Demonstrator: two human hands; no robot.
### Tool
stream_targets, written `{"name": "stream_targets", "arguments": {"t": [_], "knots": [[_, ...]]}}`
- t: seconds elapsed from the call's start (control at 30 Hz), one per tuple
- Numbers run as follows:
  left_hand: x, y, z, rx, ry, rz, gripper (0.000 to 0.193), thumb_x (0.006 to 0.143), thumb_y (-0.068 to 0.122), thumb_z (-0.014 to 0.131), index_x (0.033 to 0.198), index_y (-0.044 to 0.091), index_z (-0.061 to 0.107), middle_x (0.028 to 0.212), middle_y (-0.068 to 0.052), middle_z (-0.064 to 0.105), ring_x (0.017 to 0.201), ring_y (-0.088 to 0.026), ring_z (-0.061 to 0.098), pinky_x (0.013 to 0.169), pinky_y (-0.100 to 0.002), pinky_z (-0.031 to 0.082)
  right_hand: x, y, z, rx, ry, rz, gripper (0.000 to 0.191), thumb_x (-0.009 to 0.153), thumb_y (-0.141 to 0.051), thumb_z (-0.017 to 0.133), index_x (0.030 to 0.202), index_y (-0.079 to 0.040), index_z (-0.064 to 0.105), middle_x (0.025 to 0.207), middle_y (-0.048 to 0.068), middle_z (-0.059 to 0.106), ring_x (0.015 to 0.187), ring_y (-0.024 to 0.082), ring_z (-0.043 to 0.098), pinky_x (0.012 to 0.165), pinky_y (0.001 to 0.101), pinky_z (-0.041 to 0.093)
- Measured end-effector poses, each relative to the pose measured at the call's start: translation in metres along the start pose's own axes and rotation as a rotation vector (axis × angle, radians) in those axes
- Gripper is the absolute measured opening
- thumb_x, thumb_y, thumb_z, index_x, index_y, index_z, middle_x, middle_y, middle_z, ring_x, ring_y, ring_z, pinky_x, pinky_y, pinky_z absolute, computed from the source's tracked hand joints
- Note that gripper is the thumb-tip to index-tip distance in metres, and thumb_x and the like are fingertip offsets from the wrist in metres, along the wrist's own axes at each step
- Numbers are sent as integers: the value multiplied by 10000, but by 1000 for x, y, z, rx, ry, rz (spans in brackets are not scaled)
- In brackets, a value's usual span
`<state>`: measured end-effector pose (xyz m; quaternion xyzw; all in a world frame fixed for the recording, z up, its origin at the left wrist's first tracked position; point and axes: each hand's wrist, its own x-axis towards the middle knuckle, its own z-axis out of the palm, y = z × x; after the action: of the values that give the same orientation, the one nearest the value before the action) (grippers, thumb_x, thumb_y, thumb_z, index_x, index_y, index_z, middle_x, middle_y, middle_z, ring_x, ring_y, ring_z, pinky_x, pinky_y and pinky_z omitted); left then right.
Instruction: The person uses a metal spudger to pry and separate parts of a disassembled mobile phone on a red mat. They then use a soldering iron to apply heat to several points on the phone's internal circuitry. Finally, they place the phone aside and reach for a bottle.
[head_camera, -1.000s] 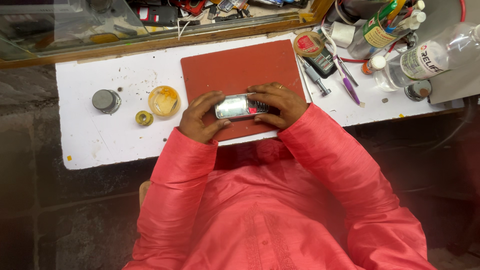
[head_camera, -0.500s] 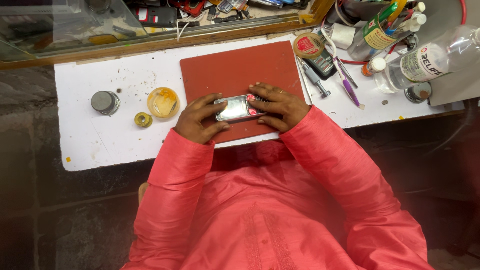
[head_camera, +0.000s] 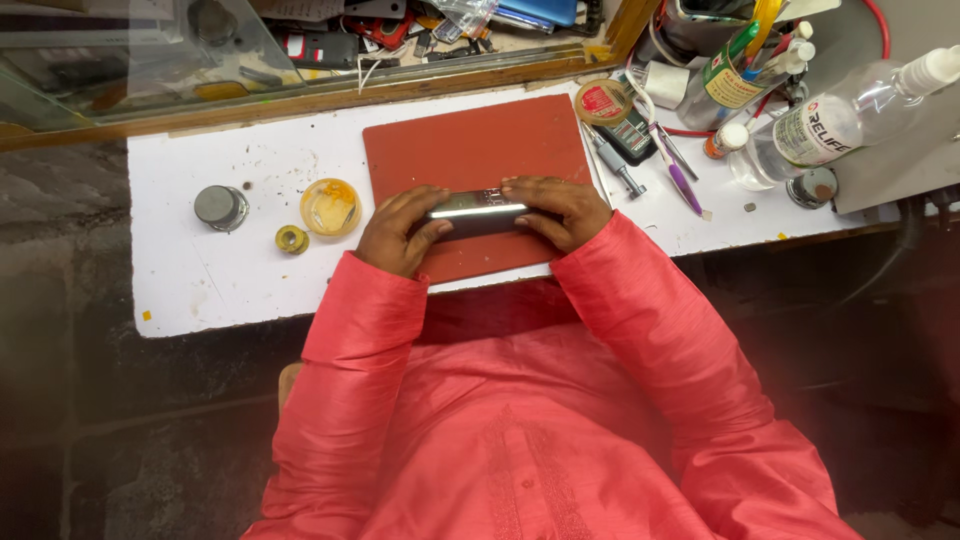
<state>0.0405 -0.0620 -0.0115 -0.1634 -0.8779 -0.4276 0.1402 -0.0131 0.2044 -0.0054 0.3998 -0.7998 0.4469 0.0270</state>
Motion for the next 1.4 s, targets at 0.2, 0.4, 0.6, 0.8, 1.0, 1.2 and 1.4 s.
{"name": "stream_targets", "arguments": {"t": [0.2, 0.4, 0.6, 0.8, 1.0, 1.2, 1.4], "knots": [[1, 1, 2, 35, 24, 15, 479, 922, 310, 757, 1317, 57, 659, 1271, -153, 694, 1190, -358, 624, 1010, -440, 495, 0, 1, 3, -62, 67, 16, 387, 898, -27, 752, 1280, -46, 690, 1270, 136, 724, 1194, 288, 702, 1010, 363, 570], [-4, 3, 15, -83, 100, -26, 386, 958, 299, 728, 1253, 54, 682, 1144, -135, 747, 1018, -280, 723, 872, -365, 576, -7, -1, 5, -43, 145, 71, 311, 925, -60, 761, 1231, -42, 713, 1094, 140, 763, 943, 271, 767, 803, 334, 603], [-15, 5, 12, -251, 85, 26, 369, 1021, 366, 659, 1205, 46, 676, 1029, -110, 755, 913, -230, 762, 784, -315, 593, -22, -21, 0, -131, 237, 36, 234, 955, -58, 755, 1178, -9, 700, 987, 153, 751, 866, 280, 756, 744, 337, 584], [-13, 9, 10, -367, 143, 156, 416, 1047, 413, 622, 1283, 71, 644, 1194, -120, 711, 1087, -235, 715, 919, -323, 580, -24, -37, 1, -88, 312, -85, 274, 958, -18, 736, 1227, 4, 683, 1126, 173, 743, 1021, 287, 756, 888, 336, 607], [-17, 16, 30, -815, 189, 13, 468, 1102, 335, 598, 1460, 37, 549, 1262, -106, 681, 1192, -201, 638, 1074, -344, 534, -29, -42, 17, -47, 414, -114, 289, 959, -9, 756, 1236, 3, 674, 1199, 202, 719, 1130, 320, 735, 972, 357, 607], [-5, 14, 42, -1232, 272, -232, 384, 1100, 182, 550, 1418, -34, 545, 1205, -105, 674, 1168, -203, 668, 1027, -357, 569, -28, -41, 35, 260, 415, 32, 308, 1008, -55, 686, 1303, 14, 631, 1312, 194, 656, 1240, 285, 662, 1038, 337, 565], [-6, 14, 45, -1198, 311, -256, 362, 1089, 136, 580, 1409, -33, 580, 1216, -156, 695, 1139, -206, 671, 1006, -331, 536, -30, -33, 50, 429, 407, 133, 262, 1100, -127, 581, 1295, 26, 666, 1351, 190, 648, 1311, 270, 612, 1144, 348, 476]]}}
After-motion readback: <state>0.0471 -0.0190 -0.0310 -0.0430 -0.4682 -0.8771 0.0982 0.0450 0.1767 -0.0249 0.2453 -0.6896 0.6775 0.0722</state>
